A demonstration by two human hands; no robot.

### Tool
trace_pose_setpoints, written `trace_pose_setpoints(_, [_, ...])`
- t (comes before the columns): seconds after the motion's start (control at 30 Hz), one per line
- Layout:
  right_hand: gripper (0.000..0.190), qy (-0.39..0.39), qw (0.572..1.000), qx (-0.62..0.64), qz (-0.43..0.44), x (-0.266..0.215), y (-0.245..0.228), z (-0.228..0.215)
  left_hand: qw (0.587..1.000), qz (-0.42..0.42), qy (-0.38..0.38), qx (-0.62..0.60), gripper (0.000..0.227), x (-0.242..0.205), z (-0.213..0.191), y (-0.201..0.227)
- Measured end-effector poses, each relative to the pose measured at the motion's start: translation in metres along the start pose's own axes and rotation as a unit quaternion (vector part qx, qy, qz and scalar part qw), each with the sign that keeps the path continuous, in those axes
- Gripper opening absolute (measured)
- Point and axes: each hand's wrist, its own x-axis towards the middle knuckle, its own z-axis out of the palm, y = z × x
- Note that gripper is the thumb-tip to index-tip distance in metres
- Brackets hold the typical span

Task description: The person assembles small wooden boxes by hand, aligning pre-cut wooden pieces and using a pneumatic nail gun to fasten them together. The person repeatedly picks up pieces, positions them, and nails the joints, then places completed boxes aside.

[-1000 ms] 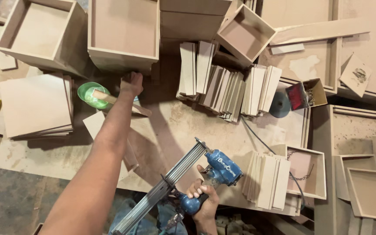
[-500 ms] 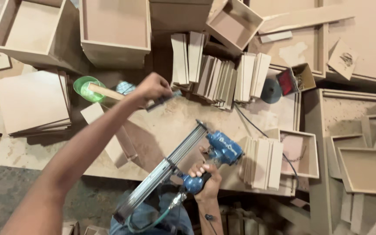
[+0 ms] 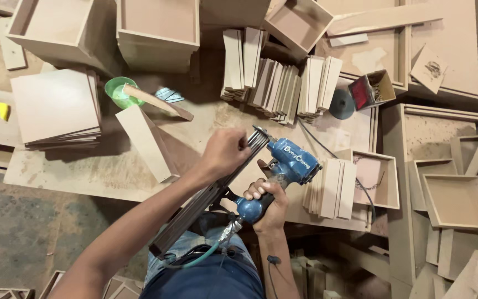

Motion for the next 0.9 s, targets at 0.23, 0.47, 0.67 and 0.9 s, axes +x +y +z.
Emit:
trace_pose_setpoints(0.23, [0.018, -0.015, 1.0, -0.013, 0.0, -0.004, 0.002, -0.006, 0.991, 0.1, 0.04, 0.08, 0.022, -0.015, -0.001, 0.028])
trace_pose_setpoints(0.47, [0.065, -0.123, 0.99, 0.069, -0.011, -0.006, 0.001, -0.001, 0.993, -0.113, -0.018, -0.006, 0.015, -0.077, -0.071, 0.011])
trace_pose_setpoints(0.67, [0.064, -0.178, 0.978, 0.11, -0.019, -0.007, -0.002, 0.017, 0.915, -0.103, -0.066, -0.385, 0.03, -0.189, -0.127, -0.016])
trace_pose_setpoints(0.9, [0.066, -0.222, 0.971, 0.089, 0.025, -0.01, 0.007, 0.047, 0.813, -0.149, 0.234, -0.513, 0.048, -0.27, -0.077, -0.037])
